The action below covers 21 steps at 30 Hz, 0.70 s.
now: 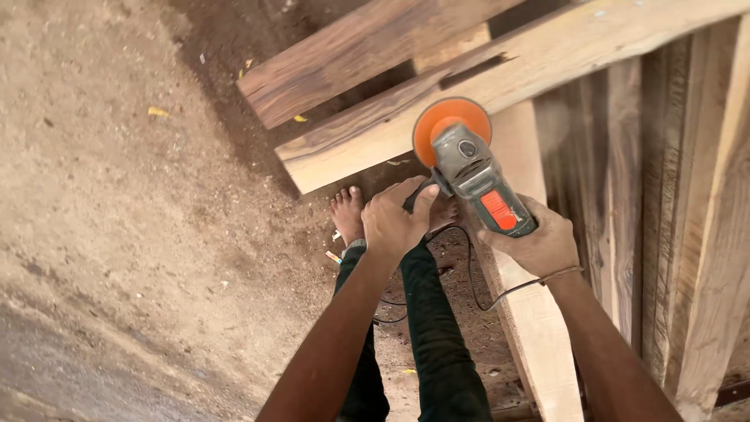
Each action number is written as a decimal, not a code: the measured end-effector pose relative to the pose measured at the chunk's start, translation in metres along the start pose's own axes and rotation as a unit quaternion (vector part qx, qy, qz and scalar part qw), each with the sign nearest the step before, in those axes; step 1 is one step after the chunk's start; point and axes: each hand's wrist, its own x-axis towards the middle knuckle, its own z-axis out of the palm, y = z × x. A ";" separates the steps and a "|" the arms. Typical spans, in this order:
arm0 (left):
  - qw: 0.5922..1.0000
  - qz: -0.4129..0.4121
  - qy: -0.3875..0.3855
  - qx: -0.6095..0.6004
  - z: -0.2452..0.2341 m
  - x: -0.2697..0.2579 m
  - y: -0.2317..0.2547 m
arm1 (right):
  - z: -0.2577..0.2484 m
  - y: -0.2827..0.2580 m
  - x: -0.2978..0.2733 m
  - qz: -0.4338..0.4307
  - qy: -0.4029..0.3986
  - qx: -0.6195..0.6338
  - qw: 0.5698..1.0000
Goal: Sanding the surface of a wooden frame using an angle grinder with a sanding disc.
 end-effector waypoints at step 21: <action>0.951 0.054 -0.250 0.174 0.145 0.075 0.160 | -0.123 0.112 0.002 0.117 0.169 0.032 0.978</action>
